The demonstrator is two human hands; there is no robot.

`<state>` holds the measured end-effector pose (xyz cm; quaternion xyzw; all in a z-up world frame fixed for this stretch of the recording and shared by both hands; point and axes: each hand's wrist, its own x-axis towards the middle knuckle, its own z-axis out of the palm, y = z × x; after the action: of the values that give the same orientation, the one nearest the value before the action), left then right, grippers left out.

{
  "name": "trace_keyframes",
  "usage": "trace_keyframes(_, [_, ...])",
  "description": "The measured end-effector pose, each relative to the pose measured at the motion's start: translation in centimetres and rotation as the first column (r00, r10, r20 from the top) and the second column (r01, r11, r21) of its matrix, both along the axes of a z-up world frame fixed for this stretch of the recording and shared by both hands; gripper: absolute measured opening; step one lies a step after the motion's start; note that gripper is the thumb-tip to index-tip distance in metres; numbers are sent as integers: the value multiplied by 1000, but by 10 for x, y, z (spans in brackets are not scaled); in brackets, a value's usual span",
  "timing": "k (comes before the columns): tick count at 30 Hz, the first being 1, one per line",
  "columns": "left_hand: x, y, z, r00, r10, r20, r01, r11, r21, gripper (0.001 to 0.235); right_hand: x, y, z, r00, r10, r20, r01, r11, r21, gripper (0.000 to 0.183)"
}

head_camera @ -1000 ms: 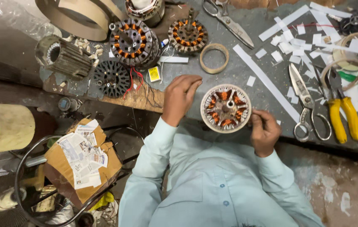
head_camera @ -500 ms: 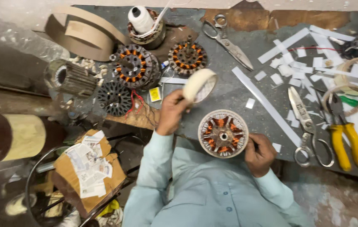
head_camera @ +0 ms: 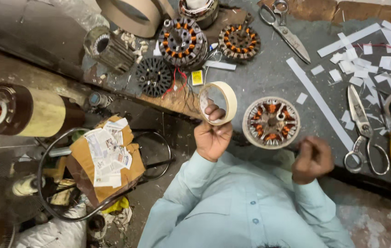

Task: The person holds a motor armature and adjusts the copper windings by hand. They then take a roll of beige tape, tear off a strip, and wrap it around the outer edge of the armature to secure the windings.

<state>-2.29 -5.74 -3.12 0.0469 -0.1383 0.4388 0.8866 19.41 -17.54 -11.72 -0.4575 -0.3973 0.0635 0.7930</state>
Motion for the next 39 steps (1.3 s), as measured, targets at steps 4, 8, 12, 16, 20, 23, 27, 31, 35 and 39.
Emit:
trace_keyframes(4, [-6, -40, -4, 1000, -27, -10, 26, 997, -78, 10, -34, -25, 43, 843, 114, 525, -123, 992, -18, 16])
trace_keyframes(8, [-15, -67, -17, 999, -30, -10, 29, 988, -149, 19, -77, -18, 88, 785, 261, 561, -160, 962, -223, 46])
trace_keyframes(12, [-29, -89, -36, 1000, 15, -12, -16, 989, -149, 22, -101, -17, 106, 737, 463, 493, -358, 885, -297, 54])
trace_keyframes(16, [-34, -100, -45, 966, 36, -256, -112, 952, -286, 20, -117, -19, 98, 665, 602, 442, -554, 795, -249, 29])
trace_keyframes(20, [-34, -105, -68, 694, -11, -720, -174, 968, -182, 27, -121, -21, 78, 638, 770, -12, -748, 616, -247, 20])
trace_keyframes(23, [-40, -97, -94, 380, 245, -892, -34, 967, 251, 14, -104, -22, 69, 671, 740, 51, -685, 645, -338, 21])
trace_keyframes(27, [-63, -72, -106, 57, 618, -784, -65, 786, 615, 18, -87, -14, 65, 737, 647, 197, -522, 729, -442, 23])
trace_keyframes(31, [-87, -74, -78, -326, 819, -472, -76, 475, 877, 12, -93, -7, 58, 728, 569, 383, -415, 810, -414, 21])
trace_keyframes(35, [-74, -80, -38, -429, 901, -62, 297, 205, 933, 30, -99, 1, 46, 650, 615, 446, -399, 776, -488, 21])
trace_keyframes(39, [-51, -93, -29, -412, 906, -96, 411, 279, 868, 40, -101, -6, 38, 641, 632, 434, -399, 759, -515, 20])
